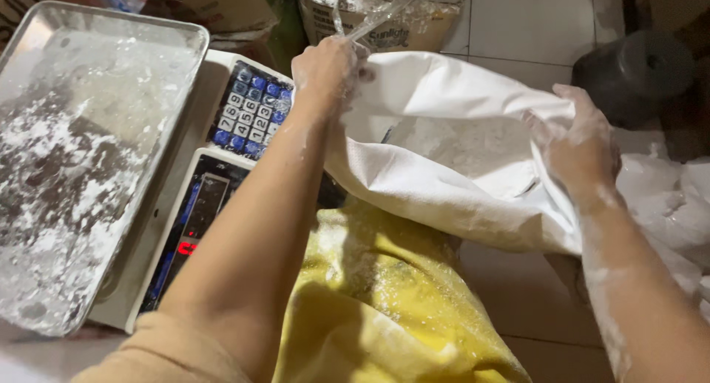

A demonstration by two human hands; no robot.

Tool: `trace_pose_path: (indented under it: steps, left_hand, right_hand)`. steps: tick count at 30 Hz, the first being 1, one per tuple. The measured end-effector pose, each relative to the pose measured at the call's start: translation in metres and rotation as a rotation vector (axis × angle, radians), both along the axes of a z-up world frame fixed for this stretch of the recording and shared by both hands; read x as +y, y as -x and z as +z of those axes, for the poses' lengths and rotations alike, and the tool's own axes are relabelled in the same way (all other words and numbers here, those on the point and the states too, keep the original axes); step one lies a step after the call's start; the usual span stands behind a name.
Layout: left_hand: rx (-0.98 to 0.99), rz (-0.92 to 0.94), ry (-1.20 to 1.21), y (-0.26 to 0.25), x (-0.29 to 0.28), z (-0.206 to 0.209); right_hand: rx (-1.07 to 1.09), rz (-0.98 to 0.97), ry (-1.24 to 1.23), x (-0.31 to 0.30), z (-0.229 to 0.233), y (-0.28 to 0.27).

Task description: The person scoops white powder from a large sack into small plastic bags placed on a digital scale. They adjust the amount to reach a target weight, tie the bags, and set them aside. The process is repeated multiple times in a cluttered storage area.

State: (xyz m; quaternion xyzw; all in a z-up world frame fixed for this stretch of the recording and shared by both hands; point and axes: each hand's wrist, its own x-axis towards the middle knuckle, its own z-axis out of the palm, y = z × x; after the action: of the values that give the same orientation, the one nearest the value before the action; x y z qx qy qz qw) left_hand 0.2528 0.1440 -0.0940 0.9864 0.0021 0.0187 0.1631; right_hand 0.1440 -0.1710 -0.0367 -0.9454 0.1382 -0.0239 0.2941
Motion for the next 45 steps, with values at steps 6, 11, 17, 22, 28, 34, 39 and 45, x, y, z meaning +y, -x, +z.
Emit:
trace_pose_path:
  steps: [6, 11, 17, 22, 28, 34, 39, 45]
  left_hand:
    - [0.213, -0.165, 1.022, -0.073, -0.007, -0.045]
    - [0.288, 0.034, 1.02, -0.108, -0.019, -0.086]
    - [0.442, 0.113, 1.668, -0.135, 0.018, -0.122]
    - [0.515, 0.366, 1.142, -0.133, 0.024, -0.099]
    - [-0.404, 0.295, 0.217, -0.115, 0.002, -0.059]
    - [0.141, -0.338, 0.056, -0.098, -0.096, -0.026]
    - [0.395, -0.461, -0.131, -0.07, -0.101, -0.007]
    - [0.396, -0.444, -0.106, -0.042, -0.097, -0.016]
  right_hand:
    - [0.254, -0.25, -0.724, -0.042, -0.007, -0.066]
    - [0.255, 0.017, -1.019, -0.103, -0.05, -0.126]
    - [0.184, 0.277, -1.323, -0.141, -0.074, -0.14]
    - [0.1, 0.298, -1.254, -0.143, -0.054, -0.12]
    - [0.044, 0.059, -0.814, -0.118, -0.017, -0.104]
    - [0.063, 0.113, -0.279, -0.051, 0.002, -0.062]
    - [0.322, 0.482, -0.11, 0.014, -0.01, -0.003]
    - [0.735, 0.832, -0.051, 0.03, -0.02, 0.045]
